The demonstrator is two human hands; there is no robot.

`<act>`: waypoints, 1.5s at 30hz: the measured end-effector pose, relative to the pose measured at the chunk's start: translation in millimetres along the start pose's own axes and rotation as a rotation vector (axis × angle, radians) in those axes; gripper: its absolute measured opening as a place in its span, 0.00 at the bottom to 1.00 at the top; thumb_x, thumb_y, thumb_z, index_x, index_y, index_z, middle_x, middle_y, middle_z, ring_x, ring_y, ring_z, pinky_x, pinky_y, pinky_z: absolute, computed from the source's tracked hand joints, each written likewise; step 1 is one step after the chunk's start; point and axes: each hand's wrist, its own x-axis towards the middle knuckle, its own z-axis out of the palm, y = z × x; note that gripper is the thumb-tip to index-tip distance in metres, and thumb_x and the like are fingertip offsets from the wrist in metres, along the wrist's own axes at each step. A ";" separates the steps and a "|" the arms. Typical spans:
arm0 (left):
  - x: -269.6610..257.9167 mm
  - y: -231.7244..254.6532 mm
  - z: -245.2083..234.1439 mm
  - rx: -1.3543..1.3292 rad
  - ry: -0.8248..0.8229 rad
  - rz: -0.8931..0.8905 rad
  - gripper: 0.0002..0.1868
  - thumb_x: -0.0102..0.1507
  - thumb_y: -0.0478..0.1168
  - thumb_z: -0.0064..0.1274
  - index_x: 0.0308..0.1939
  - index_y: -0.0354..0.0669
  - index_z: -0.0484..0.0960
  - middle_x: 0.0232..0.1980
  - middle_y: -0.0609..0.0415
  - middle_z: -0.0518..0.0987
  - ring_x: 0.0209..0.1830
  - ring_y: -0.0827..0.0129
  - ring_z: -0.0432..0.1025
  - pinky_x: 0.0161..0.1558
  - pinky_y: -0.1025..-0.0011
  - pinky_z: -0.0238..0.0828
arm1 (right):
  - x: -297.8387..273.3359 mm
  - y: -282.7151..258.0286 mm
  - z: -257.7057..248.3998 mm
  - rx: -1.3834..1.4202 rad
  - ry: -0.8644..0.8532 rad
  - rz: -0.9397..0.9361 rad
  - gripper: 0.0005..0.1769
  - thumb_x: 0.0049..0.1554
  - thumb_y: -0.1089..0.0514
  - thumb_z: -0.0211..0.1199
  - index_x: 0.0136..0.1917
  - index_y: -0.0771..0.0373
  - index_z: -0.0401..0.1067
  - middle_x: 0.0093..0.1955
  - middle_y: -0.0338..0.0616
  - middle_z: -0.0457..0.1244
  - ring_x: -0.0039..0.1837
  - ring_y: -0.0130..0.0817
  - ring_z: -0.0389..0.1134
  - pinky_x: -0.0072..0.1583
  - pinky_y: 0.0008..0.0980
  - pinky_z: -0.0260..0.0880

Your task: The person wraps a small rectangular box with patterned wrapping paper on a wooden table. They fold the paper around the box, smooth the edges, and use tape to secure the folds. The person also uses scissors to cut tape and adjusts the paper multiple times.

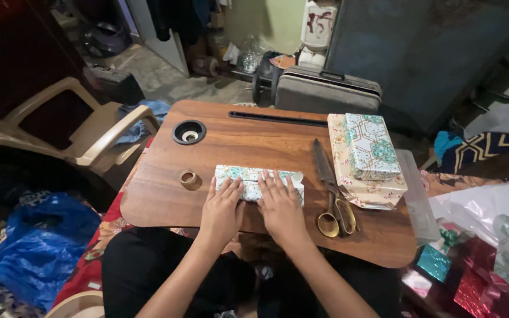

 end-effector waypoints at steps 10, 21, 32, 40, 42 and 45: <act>16.7 16.3 -29.1 -0.020 -0.001 -0.001 0.23 0.58 0.40 0.58 0.55 0.34 0.80 0.57 0.43 0.79 0.65 0.48 0.69 0.72 0.44 0.46 | 0.4 -7.1 -14.4 0.088 0.060 0.032 0.32 0.61 0.53 0.55 0.76 0.62 0.60 0.79 0.49 0.54 0.82 0.46 0.50 0.79 0.50 0.42; 42.8 -14.7 -62.1 -0.269 -0.460 -0.240 0.18 0.65 0.56 0.54 0.54 0.55 0.83 0.55 0.55 0.83 0.62 0.62 0.74 0.66 0.60 0.70 | -32.6 -16.7 -56.6 0.320 0.481 0.586 0.42 0.53 0.56 0.71 0.74 0.69 0.54 0.71 0.63 0.55 0.74 0.51 0.55 0.74 0.46 0.54; 42.4 -58.8 0.5 -0.360 -0.342 0.162 0.35 0.55 0.53 0.67 0.66 0.57 0.78 0.75 0.43 0.64 0.77 0.45 0.52 0.74 0.42 0.40 | -52.8 26.1 -39.0 0.511 0.418 0.947 0.24 0.56 0.63 0.67 0.64 0.73 0.72 0.54 0.50 0.71 0.54 0.31 0.71 0.57 0.30 0.69; 43.0 -55.8 -2.4 -0.433 -0.307 0.127 0.30 0.54 0.49 0.66 0.62 0.55 0.82 0.73 0.43 0.66 0.76 0.44 0.54 0.74 0.43 0.41 | -56.8 34.1 -34.1 0.443 0.382 1.015 0.24 0.55 0.64 0.67 0.64 0.72 0.73 0.53 0.49 0.72 0.52 0.28 0.71 0.55 0.29 0.70; 43.4 -54.7 -4.7 -0.434 -0.313 0.116 0.30 0.54 0.48 0.66 0.62 0.55 0.82 0.73 0.43 0.66 0.76 0.45 0.54 0.74 0.43 0.40 | -55.5 32.1 -35.9 0.456 0.374 1.022 0.24 0.55 0.64 0.67 0.65 0.72 0.73 0.53 0.48 0.72 0.52 0.27 0.70 0.54 0.28 0.70; 44.0 -51.2 -6.3 -0.432 -0.324 0.111 0.30 0.55 0.48 0.66 0.62 0.55 0.82 0.74 0.44 0.66 0.77 0.46 0.54 0.74 0.43 0.40 | -52.0 26.5 -41.2 0.547 0.400 1.001 0.25 0.55 0.64 0.66 0.66 0.72 0.72 0.54 0.46 0.72 0.53 0.25 0.69 0.55 0.27 0.69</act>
